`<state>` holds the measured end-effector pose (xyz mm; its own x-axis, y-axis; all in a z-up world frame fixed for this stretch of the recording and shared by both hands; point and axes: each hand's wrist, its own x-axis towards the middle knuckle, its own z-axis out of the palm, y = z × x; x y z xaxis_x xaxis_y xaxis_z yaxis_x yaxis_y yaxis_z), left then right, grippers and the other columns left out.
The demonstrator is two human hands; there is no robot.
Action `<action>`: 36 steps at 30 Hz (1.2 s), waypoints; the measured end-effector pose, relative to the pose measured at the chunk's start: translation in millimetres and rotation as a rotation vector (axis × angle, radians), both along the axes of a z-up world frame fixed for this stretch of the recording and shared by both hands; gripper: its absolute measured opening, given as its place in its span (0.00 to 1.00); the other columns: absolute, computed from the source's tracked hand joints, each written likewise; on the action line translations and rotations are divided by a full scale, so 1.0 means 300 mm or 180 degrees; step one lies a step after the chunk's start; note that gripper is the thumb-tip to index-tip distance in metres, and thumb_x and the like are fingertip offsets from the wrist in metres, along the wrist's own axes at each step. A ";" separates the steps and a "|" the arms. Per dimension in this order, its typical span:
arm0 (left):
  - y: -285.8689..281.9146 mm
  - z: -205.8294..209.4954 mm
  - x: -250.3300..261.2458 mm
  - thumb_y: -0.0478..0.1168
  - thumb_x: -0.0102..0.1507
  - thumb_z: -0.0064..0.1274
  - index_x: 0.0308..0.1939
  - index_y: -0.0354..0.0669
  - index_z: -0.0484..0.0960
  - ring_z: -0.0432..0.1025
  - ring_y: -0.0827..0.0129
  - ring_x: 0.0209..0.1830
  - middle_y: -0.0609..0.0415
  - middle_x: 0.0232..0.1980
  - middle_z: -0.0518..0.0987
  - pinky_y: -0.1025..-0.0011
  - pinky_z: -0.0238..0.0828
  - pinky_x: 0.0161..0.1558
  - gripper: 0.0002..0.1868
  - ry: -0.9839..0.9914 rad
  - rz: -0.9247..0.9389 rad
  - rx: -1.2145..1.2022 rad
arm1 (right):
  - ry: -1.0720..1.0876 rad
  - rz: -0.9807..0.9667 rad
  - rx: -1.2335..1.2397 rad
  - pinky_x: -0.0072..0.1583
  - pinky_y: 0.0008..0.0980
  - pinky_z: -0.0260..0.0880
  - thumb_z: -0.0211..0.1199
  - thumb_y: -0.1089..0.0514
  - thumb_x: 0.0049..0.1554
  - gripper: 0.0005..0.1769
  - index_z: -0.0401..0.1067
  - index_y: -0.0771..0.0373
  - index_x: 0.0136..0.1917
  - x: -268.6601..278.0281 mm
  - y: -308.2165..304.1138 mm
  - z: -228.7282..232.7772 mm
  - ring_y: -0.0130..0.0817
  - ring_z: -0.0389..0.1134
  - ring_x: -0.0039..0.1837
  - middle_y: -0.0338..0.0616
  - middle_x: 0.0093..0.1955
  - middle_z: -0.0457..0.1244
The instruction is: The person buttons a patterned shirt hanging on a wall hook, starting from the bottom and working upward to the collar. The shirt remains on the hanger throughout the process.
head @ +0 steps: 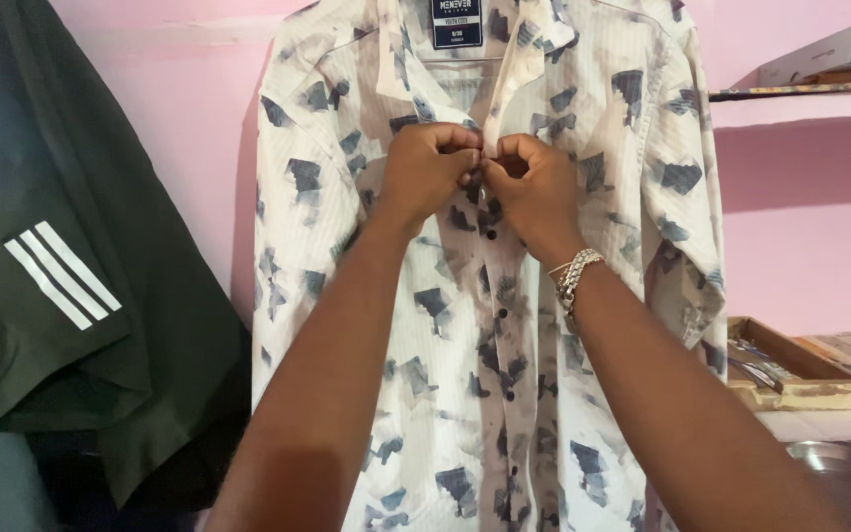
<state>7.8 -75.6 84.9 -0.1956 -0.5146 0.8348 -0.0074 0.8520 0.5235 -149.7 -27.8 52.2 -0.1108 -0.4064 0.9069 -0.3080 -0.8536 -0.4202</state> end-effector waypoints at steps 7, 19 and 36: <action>-0.021 -0.036 0.033 0.29 0.62 0.58 0.44 0.31 0.84 0.72 0.79 0.26 0.54 0.33 0.82 0.80 0.70 0.31 0.07 0.0284 -0.0588 0.0252 | 0.0019 -0.0141 -0.0116 0.41 0.21 0.69 0.67 0.62 0.57 0.07 0.79 0.67 0.49 0.022 -0.029 -0.012 0.17 0.69 0.39 0.38 0.38 0.72; 0.021 -0.043 0.023 0.33 0.63 0.59 0.41 0.33 0.86 0.72 0.81 0.23 0.58 0.29 0.81 0.80 0.67 0.27 0.06 0.0395 -0.0469 0.0127 | 0.0319 -0.0367 -0.0238 0.42 0.26 0.66 0.64 0.60 0.61 0.08 0.80 0.65 0.51 -0.014 -0.020 -0.010 0.20 0.67 0.39 0.38 0.39 0.71; 0.008 -0.055 -0.009 0.34 0.61 0.59 0.30 0.33 0.84 0.70 0.80 0.18 0.56 0.22 0.79 0.78 0.63 0.22 0.07 0.0714 0.0200 -0.0030 | 0.0504 -0.0271 -0.0540 0.50 0.23 0.75 0.72 0.69 0.52 0.12 0.76 0.65 0.50 -0.001 -0.069 0.048 0.23 0.73 0.46 0.40 0.45 0.72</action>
<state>5.0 -73.2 68.4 0.0274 -0.5120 0.8585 0.0550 0.8583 0.5101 -150.0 -48.3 66.6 0.0108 -0.2420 0.9702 -0.4325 -0.8759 -0.2137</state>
